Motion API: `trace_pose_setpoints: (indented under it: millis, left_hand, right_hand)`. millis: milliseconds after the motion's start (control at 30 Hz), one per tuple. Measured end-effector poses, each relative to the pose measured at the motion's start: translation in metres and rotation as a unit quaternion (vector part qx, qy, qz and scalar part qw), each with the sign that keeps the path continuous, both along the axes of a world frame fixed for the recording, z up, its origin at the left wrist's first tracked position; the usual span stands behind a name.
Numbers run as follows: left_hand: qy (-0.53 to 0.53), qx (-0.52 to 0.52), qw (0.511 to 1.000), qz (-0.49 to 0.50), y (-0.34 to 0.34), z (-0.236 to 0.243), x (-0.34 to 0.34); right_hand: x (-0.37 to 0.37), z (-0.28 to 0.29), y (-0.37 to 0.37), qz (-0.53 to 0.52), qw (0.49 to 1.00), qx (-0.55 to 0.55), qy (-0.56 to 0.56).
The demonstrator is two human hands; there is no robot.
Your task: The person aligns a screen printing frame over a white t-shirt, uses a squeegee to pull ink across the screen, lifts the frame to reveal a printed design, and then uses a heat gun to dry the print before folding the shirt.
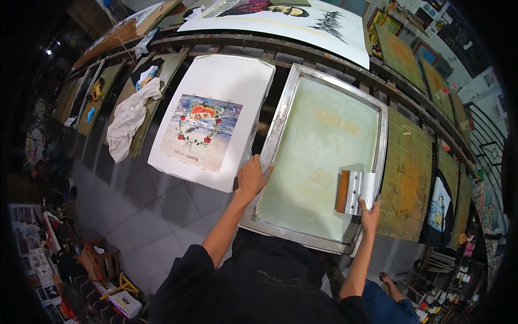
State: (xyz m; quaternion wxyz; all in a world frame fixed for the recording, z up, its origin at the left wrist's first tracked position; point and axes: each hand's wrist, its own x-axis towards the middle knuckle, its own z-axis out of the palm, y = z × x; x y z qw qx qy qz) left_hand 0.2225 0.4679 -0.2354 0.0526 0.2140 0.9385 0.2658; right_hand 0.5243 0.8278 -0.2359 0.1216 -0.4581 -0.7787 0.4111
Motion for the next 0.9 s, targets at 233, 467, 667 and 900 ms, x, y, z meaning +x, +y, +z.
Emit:
trace_pose_setpoints:
  millis: [233,467,667,900]
  left_hand:
    - [0.003,0.060,0.998,0.002,-0.006,-0.028,0.000]
    - [-0.113,0.130,0.985,-0.006,-0.006,-0.024,-0.002]
    - [-0.114,0.159,0.980,-0.033,-0.053,-0.085,-0.001]
    - [-0.285,0.230,0.930,-0.029,-0.110,-0.036,0.018]
  right_hand:
    - [-0.036,-0.028,-0.023,0.016,0.980,0.157,-0.120]
    - [-0.038,-0.034,-0.025,0.007,0.973,0.191,-0.131]
    - [-0.052,-0.012,-0.046,0.034,0.960,0.204,-0.191]
    - [-0.045,-0.018,-0.052,0.015,0.947,0.253,-0.198]
